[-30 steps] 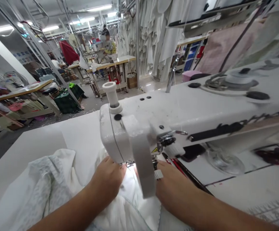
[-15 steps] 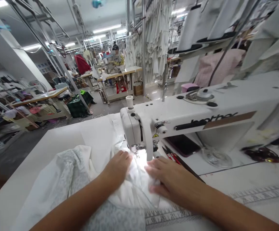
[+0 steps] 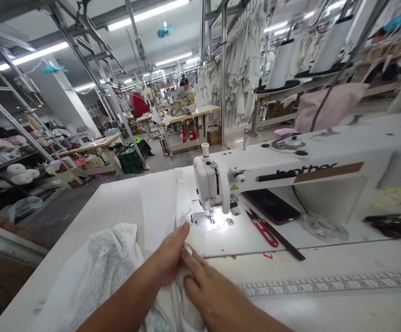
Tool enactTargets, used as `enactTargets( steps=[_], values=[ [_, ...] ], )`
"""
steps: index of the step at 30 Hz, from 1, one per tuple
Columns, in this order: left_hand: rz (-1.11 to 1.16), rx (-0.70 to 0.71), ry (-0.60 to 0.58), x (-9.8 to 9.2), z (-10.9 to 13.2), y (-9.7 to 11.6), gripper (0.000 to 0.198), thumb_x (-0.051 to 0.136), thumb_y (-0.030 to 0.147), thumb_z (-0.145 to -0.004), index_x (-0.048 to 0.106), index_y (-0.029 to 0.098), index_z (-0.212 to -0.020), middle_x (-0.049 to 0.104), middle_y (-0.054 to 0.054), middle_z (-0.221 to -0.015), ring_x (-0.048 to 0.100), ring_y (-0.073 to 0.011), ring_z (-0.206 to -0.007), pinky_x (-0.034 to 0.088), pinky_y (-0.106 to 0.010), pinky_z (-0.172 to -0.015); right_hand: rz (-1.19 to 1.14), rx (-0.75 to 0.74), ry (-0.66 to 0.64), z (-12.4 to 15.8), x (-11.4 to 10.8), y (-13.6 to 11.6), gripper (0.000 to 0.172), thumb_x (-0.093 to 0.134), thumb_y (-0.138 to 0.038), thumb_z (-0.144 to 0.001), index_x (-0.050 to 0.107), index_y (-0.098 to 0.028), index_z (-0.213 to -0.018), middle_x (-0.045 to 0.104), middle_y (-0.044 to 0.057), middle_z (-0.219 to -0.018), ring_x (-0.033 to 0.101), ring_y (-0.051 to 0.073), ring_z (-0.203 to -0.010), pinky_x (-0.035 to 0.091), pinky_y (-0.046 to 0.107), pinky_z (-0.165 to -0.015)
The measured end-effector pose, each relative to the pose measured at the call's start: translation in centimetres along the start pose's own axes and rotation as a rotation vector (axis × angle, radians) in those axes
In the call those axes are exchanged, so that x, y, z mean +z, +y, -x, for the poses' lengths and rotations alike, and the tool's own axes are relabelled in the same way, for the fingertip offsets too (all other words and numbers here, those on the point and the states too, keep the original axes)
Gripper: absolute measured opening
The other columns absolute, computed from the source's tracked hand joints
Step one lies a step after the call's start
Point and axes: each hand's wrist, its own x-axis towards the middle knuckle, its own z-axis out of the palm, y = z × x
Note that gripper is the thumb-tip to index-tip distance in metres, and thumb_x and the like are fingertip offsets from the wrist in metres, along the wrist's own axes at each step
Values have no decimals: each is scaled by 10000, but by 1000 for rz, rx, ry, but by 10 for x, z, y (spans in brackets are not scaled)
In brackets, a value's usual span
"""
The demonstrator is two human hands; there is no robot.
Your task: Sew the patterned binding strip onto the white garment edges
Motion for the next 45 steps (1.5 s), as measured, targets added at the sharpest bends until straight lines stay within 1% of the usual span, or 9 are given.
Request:
enactTargets(
  steps=[6,23,27,31,33,35,39,41,45],
  values=[
    [113,-30,-30,-8,-1,-5,422,818,233,-589,637,107,-950,648,-23,-675,592,-128,-583,468,-237,-597,-8,-75,-88,-14,24,-12,340,553,-228,-884,684,20,-1075,668,240,-1112,517,378,-1211,396,464,-1076],
    [69,23,76,-9,-11,-8,277,698,332,-736,596,160,-928,625,3,-726,594,-116,-637,460,-225,-627,-282,15,-77,-4,23,4,314,479,-150,-912,632,-42,-1164,528,204,-1369,346,281,-1377,329,416,-1136],
    [-367,342,3,-41,9,15,406,681,362,-800,575,199,-1157,653,-81,-1110,618,-211,-1012,458,-357,-923,-301,125,-104,-3,15,23,387,357,-68,-924,603,-139,-1213,409,117,-1490,323,225,-1392,371,413,-1103],
    [-1192,466,-262,-86,44,17,858,838,439,-605,469,274,-1362,415,-147,-1475,261,-426,-1394,158,-709,-1061,-220,119,-82,-10,8,32,402,381,-111,-927,581,-197,-1265,404,96,-1490,340,292,-1373,454,479,-1025],
    [-1328,459,-132,-98,45,5,798,825,446,-634,487,310,-1344,413,-126,-1483,231,-439,-1404,83,-789,-1004,-124,45,11,-15,8,20,385,424,-145,-918,579,-173,-1270,368,140,-1502,320,362,-1371,445,568,-1003],
    [-1319,478,133,-103,32,-2,586,742,385,-761,526,310,-1301,460,-104,-1454,294,-390,-1395,80,-781,-1016,-70,-70,50,-19,16,0,402,502,-211,-906,553,-149,-1300,381,182,-1485,358,402,-1345,448,602,-983],
    [-1240,467,466,-131,11,22,525,689,344,-824,532,223,-1310,471,-129,-1441,377,-296,-1365,238,-538,-1136,-30,-338,-62,-27,51,-33,507,636,-304,-843,543,-166,-1321,560,182,-1340,579,405,-1155,574,539,-813],
    [-1202,417,627,-163,28,43,497,663,327,-848,528,214,-1313,472,-119,-1437,388,-254,-1356,279,-426,-1140,9,-379,-110,-31,65,-37,552,687,-333,-805,558,-169,-1316,582,183,-1313,590,431,-1127,573,564,-792],
    [-1095,161,983,-234,109,53,419,627,329,-879,535,145,-1244,507,-136,-1351,467,-306,-1253,340,-548,-1051,-51,-317,-264,-43,61,-35,532,659,-339,-842,555,-169,-1335,523,182,-1368,511,435,-1215,508,610,-900]
  ],
)
